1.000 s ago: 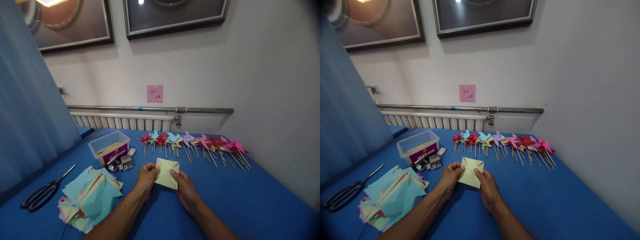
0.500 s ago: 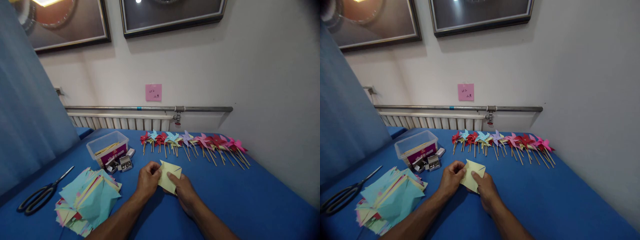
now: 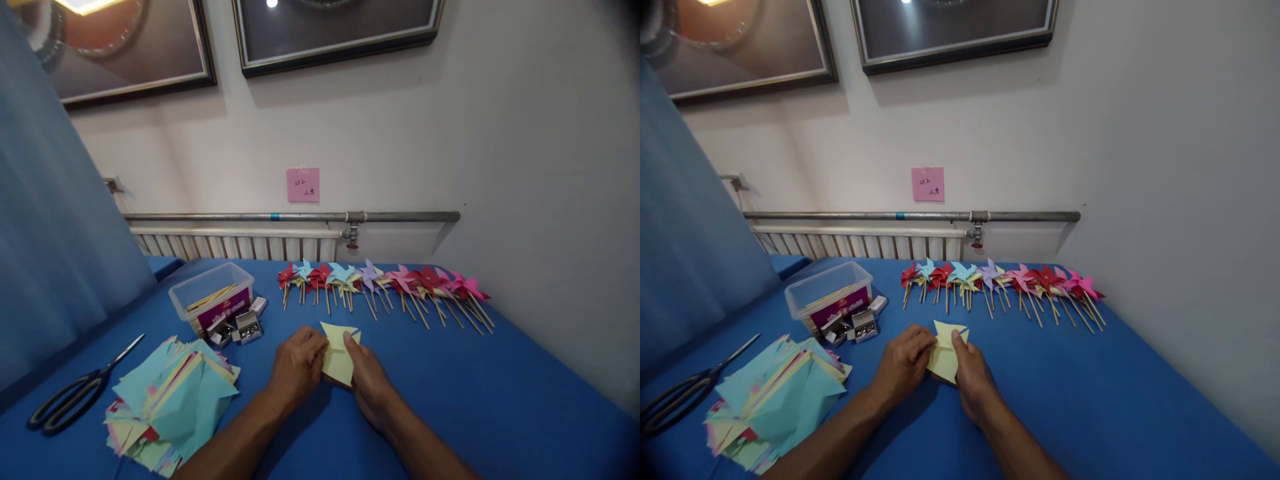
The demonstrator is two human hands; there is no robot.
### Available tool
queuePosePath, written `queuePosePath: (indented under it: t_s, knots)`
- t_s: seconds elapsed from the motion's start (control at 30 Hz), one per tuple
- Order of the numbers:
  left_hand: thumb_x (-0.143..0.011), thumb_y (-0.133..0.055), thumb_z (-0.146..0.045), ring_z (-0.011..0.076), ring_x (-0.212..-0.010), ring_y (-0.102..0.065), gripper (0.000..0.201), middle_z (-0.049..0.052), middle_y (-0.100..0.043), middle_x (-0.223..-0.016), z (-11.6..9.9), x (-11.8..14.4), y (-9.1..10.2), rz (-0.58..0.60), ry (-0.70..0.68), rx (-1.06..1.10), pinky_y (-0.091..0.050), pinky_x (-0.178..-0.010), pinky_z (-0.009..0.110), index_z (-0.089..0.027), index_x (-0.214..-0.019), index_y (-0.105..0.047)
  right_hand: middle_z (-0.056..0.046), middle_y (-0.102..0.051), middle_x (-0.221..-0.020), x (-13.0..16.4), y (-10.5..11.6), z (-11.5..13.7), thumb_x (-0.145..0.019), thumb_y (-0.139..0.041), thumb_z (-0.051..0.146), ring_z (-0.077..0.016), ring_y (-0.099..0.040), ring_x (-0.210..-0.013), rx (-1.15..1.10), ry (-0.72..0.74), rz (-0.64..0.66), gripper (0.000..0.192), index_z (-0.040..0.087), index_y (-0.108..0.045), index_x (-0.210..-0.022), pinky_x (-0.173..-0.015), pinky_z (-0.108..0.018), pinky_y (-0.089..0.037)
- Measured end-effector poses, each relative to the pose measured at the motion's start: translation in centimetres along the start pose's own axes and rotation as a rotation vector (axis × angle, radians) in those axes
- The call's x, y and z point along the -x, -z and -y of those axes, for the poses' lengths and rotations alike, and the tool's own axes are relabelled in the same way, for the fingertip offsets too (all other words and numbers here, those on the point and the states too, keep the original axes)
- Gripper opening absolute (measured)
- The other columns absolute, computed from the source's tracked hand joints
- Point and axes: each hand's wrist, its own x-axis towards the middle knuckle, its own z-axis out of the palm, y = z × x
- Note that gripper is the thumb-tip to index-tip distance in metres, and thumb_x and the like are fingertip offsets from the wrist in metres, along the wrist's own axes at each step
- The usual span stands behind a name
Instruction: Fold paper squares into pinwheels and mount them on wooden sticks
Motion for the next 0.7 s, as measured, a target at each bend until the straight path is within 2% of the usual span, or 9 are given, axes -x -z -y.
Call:
queuePosePath:
  t_s: [0.17, 0.33, 0.43, 0.57, 0.63, 0.7]
  knots:
    - [-0.091, -0.047, -0.012, 0.0156, -0.084, -0.063, 0.026, 0.008, -0.067, -0.094, -0.2, 0.1, 0.3, 0.014, -0.033, -0.047, -0.05, -0.076, 0.025, -0.021, -0.095, -0.071, -0.007, -0.077, -0.076, 0.1, 0.2, -0.2, -0.074, -0.076, 0.051, -0.0241, -0.072, -0.071, 0.044, 0.012, 0.035, 0.04, 0.017, -0.069, -0.094, -0.059, -0.031, -0.055]
    - [-0.089, -0.052, -0.016, 0.0183, -0.086, -0.063, 0.021, 0.009, -0.068, -0.096, -0.6, -0.1, 0.6, 0.095, 0.034, 0.005, -0.047, -0.077, 0.028, -0.021, -0.092, -0.072, -0.005, -0.077, -0.073, -0.8, 0.7, -1.3, -0.068, -0.081, 0.044, -0.0243, -0.071, -0.063, 0.119, 0.101, -0.086, 0.039, 0.016, -0.071, -0.093, -0.057, -0.032, -0.054]
    - [-0.084, -0.06, -0.022, 0.0186, -0.08, -0.061, 0.015, 0.007, -0.068, -0.088, -0.5, -0.5, 0.5, 0.052, 0.224, 0.146, -0.045, -0.074, 0.029, -0.02, -0.089, -0.073, -0.006, -0.077, -0.074, -1.4, 1.1, -1.6, -0.067, -0.081, 0.045, -0.0265, -0.072, -0.068, 0.178, 0.143, -0.113, 0.038, 0.016, -0.074, -0.092, -0.06, -0.033, -0.054]
    - [-0.075, -0.065, -0.032, 0.0144, -0.061, -0.053, 0.017, 0.002, -0.062, -0.065, 0.2, -1.2, 0.0, 0.024, 0.64, 0.496, -0.039, -0.059, 0.026, -0.016, -0.074, -0.068, -0.007, -0.078, -0.078, -2.0, 1.7, -1.8, -0.065, -0.081, 0.049, -0.0272, -0.072, -0.069, 0.264, 0.166, -0.078, 0.043, 0.016, -0.075, -0.092, -0.06, -0.033, -0.054]
    - [-0.067, -0.07, -0.035, 0.0118, -0.054, -0.048, 0.021, -0.001, -0.058, -0.059, 0.5, -1.3, -0.3, 0.054, 0.75, 0.666, -0.036, -0.054, 0.024, -0.015, -0.07, -0.065, -0.007, -0.078, -0.077, -1.9, 1.8, -1.9, -0.065, -0.081, 0.051, -0.0256, -0.071, -0.068, 0.311, 0.17, -0.066, 0.044, 0.016, -0.075, -0.092, -0.058, -0.031, -0.053]
    - [-0.059, -0.074, -0.036, 0.0099, -0.05, -0.044, 0.025, -0.003, -0.055, -0.055, 0.7, -1.4, -0.5, 0.057, 0.785, 0.75, -0.033, -0.051, 0.023, -0.015, -0.066, -0.062, -0.005, -0.077, -0.075, -1.7, 1.9, -1.9, -0.066, -0.08, 0.052, -0.0236, -0.069, -0.065, 0.353, 0.169, -0.063, 0.043, 0.016, -0.075, -0.091, -0.056, -0.029, -0.051]
